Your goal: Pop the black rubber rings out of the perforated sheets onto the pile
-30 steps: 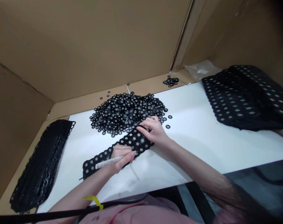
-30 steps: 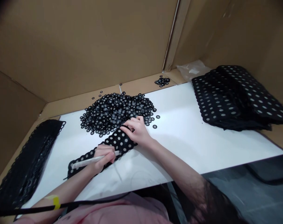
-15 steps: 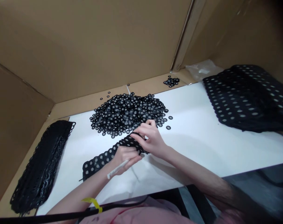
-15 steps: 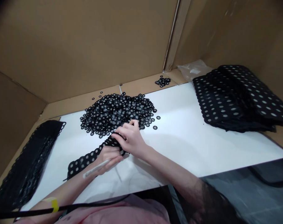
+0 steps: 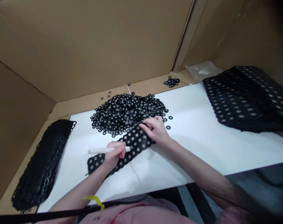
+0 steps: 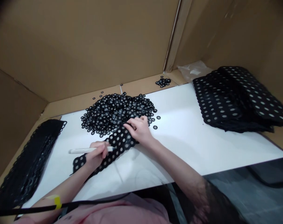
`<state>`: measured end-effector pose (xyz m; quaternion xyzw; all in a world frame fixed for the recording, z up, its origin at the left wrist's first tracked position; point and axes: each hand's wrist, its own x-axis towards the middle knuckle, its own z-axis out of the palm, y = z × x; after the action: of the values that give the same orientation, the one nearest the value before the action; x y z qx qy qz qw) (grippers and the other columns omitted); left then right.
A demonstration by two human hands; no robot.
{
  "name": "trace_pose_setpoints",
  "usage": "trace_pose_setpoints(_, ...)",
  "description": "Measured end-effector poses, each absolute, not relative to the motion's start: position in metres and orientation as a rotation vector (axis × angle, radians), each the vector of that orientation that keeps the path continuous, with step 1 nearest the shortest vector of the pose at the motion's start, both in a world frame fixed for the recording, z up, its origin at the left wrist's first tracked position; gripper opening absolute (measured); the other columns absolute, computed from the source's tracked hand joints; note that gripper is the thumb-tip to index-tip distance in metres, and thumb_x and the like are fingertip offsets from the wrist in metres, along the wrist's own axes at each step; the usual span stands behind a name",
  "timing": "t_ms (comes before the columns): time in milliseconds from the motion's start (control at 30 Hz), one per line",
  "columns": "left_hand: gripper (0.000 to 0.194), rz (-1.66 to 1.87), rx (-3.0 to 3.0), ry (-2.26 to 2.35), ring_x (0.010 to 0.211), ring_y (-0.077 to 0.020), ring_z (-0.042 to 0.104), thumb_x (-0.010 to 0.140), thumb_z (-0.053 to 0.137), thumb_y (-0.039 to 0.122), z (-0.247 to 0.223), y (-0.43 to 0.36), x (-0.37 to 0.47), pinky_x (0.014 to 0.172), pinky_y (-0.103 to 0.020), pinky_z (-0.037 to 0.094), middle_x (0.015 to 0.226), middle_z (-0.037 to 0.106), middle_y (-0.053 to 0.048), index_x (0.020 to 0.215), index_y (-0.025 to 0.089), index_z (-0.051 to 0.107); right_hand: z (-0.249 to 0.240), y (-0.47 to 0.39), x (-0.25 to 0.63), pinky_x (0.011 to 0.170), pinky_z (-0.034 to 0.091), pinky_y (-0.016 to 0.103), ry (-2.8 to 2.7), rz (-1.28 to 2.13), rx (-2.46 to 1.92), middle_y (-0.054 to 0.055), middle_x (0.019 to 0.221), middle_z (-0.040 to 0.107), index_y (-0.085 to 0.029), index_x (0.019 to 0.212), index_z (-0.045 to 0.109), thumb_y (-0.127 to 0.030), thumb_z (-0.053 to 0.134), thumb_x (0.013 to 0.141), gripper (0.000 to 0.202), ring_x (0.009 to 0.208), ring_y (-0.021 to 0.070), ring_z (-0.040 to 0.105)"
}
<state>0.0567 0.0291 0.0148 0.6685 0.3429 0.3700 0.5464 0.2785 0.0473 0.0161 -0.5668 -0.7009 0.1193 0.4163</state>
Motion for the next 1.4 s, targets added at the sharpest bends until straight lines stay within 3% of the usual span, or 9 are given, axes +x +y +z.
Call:
trace_pose_setpoints(233,0.043,0.835,1.553,1.173,0.050,-0.0106,0.039,0.086,0.041,0.042,0.018,0.036,0.063,0.049,-0.025,0.029,0.049,0.042,0.001,0.053,0.015,0.052,0.023,0.051,0.290,0.070,0.034,0.029,-1.869,0.457,-1.413,-0.002,0.061,0.053,-0.019,0.072,0.055,-0.033,0.048,0.085,0.020,0.060,0.0123,0.048)
trace_pose_setpoints(467,0.045,0.773,1.603,1.077,0.048,-0.0100,0.038,0.086,0.041,0.042,0.023,0.052,0.076,0.048,-0.025,0.029,0.047,0.042,0.001,0.052,0.015,0.052,0.025,0.051,0.293,0.058,0.035,0.025,-1.912,0.575,-1.448,-0.003,0.059,0.052,-0.020,0.081,0.056,-0.031,0.047,0.083,0.014,0.055,0.0118,0.047)
trace_pose_setpoints(633,0.044,0.772,1.618,1.077,0.049,-0.0100,0.040,0.086,0.042,0.039,0.016,0.055,0.077,0.050,-0.025,0.029,0.046,0.041,0.002,0.051,0.015,0.051,0.017,0.052,0.287,0.062,0.035,0.028,-1.969,0.441,-1.581,0.002,0.064,0.057,-0.019,0.077,0.062,-0.040,0.058,0.077,0.022,0.062,0.0156,0.051)
trace_pose_setpoints(1000,0.044,0.722,1.681,1.107,0.053,-0.0108,0.044,0.089,0.038,0.041,0.017,0.053,0.077,0.053,-0.024,0.033,0.052,0.045,0.001,0.056,0.015,0.051,0.014,0.053,0.288,0.061,0.030,0.029,-1.953,0.387,-1.489,0.001,0.061,0.057,-0.019,0.068,0.060,-0.033,0.057,0.080,0.019,0.064,0.0155,0.048)
trace_pose_setpoints(1300,0.037,0.546,2.148,0.929,0.066,-0.0121,0.048,0.091,0.034,0.034,0.019,0.056,0.086,0.066,-0.025,0.036,0.070,0.051,0.000,0.064,0.017,0.053,0.034,0.040,0.277,0.073,0.026,0.034,-2.061,0.350,-1.211,-0.001,0.063,0.061,-0.018,0.066,0.055,-0.026,0.053,0.084,0.021,0.073,0.0153,0.048)
trace_pose_setpoints(1400,0.039,0.658,2.036,0.967,0.063,-0.0123,0.048,0.091,0.035,0.035,0.018,0.053,0.081,0.064,-0.025,0.036,0.063,0.050,0.000,0.059,0.016,0.050,0.027,0.044,0.283,0.073,0.025,0.035,-1.979,0.349,-1.331,-0.001,0.066,0.062,-0.019,0.068,0.057,-0.028,0.057,0.082,0.017,0.074,0.0160,0.049)
